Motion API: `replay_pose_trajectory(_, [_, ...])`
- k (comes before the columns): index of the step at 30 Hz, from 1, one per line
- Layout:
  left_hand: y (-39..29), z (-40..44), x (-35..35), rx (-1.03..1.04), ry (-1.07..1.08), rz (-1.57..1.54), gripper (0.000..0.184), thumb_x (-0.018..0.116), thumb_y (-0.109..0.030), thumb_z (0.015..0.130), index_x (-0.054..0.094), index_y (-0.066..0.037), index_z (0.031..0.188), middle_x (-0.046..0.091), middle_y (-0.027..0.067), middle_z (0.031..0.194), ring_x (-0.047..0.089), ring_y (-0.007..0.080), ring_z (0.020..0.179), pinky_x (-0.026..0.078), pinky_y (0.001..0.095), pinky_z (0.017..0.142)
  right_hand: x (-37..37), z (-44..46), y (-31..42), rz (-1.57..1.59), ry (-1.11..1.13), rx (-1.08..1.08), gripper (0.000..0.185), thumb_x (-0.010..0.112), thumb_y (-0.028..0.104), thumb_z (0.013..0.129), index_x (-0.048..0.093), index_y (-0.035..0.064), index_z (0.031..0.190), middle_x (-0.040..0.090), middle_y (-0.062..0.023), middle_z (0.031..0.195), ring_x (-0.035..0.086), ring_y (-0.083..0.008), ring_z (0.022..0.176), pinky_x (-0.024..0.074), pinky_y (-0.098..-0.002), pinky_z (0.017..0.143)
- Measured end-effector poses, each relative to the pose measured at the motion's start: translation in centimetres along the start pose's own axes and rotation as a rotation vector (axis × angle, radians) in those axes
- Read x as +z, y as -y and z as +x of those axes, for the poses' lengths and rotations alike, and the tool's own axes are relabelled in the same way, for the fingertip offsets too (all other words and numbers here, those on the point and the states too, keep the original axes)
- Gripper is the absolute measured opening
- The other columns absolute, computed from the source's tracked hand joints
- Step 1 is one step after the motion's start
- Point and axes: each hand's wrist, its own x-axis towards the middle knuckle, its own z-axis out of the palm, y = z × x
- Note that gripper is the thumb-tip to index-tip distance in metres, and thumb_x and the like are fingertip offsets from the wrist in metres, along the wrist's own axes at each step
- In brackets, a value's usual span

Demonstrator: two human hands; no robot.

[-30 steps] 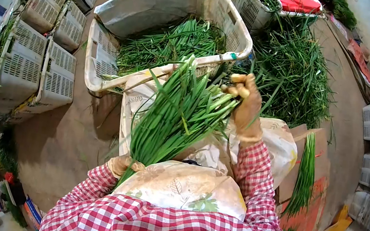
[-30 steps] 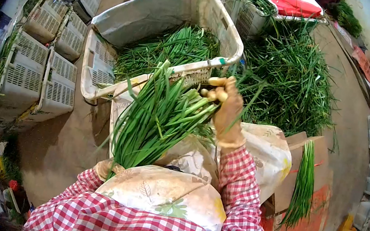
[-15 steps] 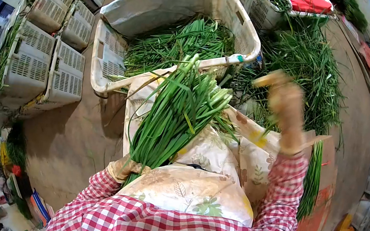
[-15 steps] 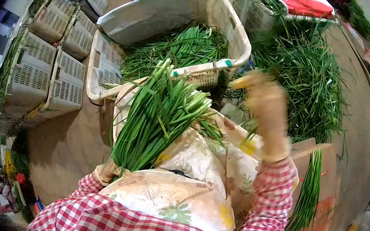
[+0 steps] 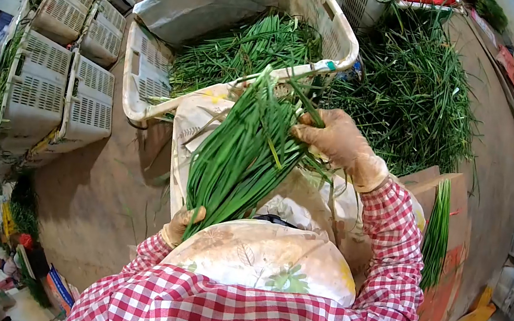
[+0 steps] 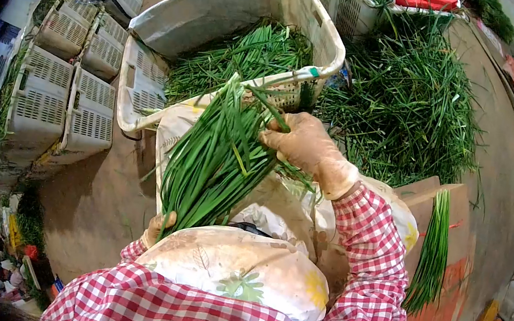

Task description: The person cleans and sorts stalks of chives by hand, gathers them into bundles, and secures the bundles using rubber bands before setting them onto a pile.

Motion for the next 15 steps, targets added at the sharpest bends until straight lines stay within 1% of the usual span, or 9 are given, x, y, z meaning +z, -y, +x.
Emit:
replay_pose_trajectory(4, [3.4, 0.2, -3.8, 0.007, -0.041, -0.032, 0.06, 0.066, -0.025, 0.084, 0.041, -0.004, 0.135, 0.056, 0.0098, 0.123, 0.053, 0.0196, 0.112, 0.043, 0.0301, 0.095, -1.5, -0.5, 0.3, 0.17, 0.045, -0.032, 0.019, 0.064, 0.02, 0.086, 0.062, 0.0016, 0.084, 0.054, 0.0045, 0.064, 0.039, -0.0029, 0.047, 0.0308, -0.0188, 0.044])
replay_pose_trajectory(5, [-1.1, 0.5, 4.3, 0.076, -0.168, 0.016, 0.06, 0.066, -0.025, 0.085, 0.041, -0.005, 0.136, 0.055, 0.0077, 0.122, 0.055, 0.0172, 0.106, 0.045, 0.0308, 0.093, -2.3, -0.4, -0.1, 0.42, 0.244, 0.016, 0.021, 0.061, 0.023, 0.088, 0.062, 0.0022, 0.084, 0.052, 0.0057, 0.062, 0.037, -0.0024, 0.046, 0.0305, -0.0183, 0.044])
replay_pose_trajectory(6, [-1.5, 0.3, 5.2, 0.082, -0.169, 0.015, 0.06, 0.066, -0.025, 0.085, 0.041, -0.005, 0.136, 0.055, 0.0077, 0.122, 0.055, 0.0172, 0.106, 0.045, 0.0308, 0.093, -2.8, -0.3, -0.2, 0.67, 0.445, 0.066, 0.024, 0.057, 0.025, 0.09, 0.061, 0.0028, 0.083, 0.049, 0.0068, 0.06, 0.035, -0.002, 0.045, 0.0302, -0.0177, 0.043])
replay_pose_trajectory(8, [-1.7, 0.2, 5.9, 0.149, -0.205, 0.016, 0.062, 0.066, -0.023, 0.086, 0.038, -0.005, 0.138, 0.056, 0.0065, 0.12, 0.055, 0.0154, 0.102, 0.045, 0.0299, 0.092, -2.7, -1.7, -0.8, 0.685, 0.485, -0.008, 0.026, 0.051, 0.027, 0.093, 0.061, 0.003, 0.09, 0.047, 0.0071, 0.061, 0.031, -0.0022, 0.044, 0.0299, -0.0171, 0.043])
replay_pose_trajectory(9, [0.8, -0.6, 0.9, 0.122, -0.137, -0.067, 0.061, 0.065, -0.015, 0.087, 0.034, -0.005, 0.139, 0.055, 0.0056, 0.12, 0.055, 0.0148, 0.102, 0.045, 0.0292, 0.09, -2.5, -3.1, -0.6, 0.754, 0.291, -0.195, 0.025, 0.051, 0.026, 0.094, 0.061, 0.0036, 0.092, 0.047, 0.0064, 0.063, 0.031, -0.0023, 0.043, 0.0303, -0.0171, 0.043])
replay_pose_trajectory(10, [1.2, -0.6, -0.1, 0.127, -0.131, -0.059, 0.061, 0.065, -0.015, 0.087, 0.034, -0.005, 0.139, 0.055, 0.0056, 0.12, 0.055, 0.0148, 0.103, 0.045, 0.0292, 0.09, -2.5, -3.8, -0.5, 0.814, 0.094, -0.38, 0.024, 0.05, 0.026, 0.094, 0.06, 0.0042, 0.095, 0.048, 0.0058, 0.065, 0.03, -0.0023, 0.042, 0.0308, -0.017, 0.043])
replay_pose_trajectory(11, [1.1, -0.4, -0.1, 0.127, -0.121, -0.057, 0.061, 0.065, -0.015, 0.087, 0.034, -0.005, 0.139, 0.055, 0.0056, 0.12, 0.055, 0.0148, 0.103, 0.045, 0.0292, 0.09, -4.1, -1.3, -1.7, 0.512, -0.249, -0.794, 0.022, 0.05, 0.025, 0.093, 0.059, 0.0056, 0.089, 0.044, 0.0063, 0.058, 0.033, -0.0027, 0.042, 0.0313, -0.0175, 0.042])
replay_pose_trajectory(13, [0.6, 0.1, 0.3, 0.128, -0.113, -0.045, 0.061, 0.065, -0.015, 0.087, 0.034, -0.005, 0.139, 0.055, 0.0057, 0.12, 0.055, 0.0149, 0.103, 0.045, 0.0292, 0.09, -10.3, -1.0, -3.2, 0.492, -0.315, -0.976, 0.019, 0.052, 0.025, 0.091, 0.059, 0.0086, 0.084, 0.045, 0.0045, 0.059, 0.039, -0.0037, 0.046, 0.0335, -0.0184, 0.043])
replay_pose_trajectory(15, [0.3, 0.4, 0.6, 0.13, -0.112, -0.032, 0.061, 0.065, -0.015, 0.087, 0.034, -0.005, 0.139, 0.055, 0.0058, 0.12, 0.055, 0.0149, 0.103, 0.045, 0.0292, 0.091, -15.0, -3.3, -3.4, 0.807, -0.131, -0.772, 0.015, 0.054, 0.025, 0.089, 0.058, 0.0107, 0.087, 0.05, 0.0021, 0.068, 0.044, -0.0045, 0.05, 0.0348, -0.0195, 0.042])
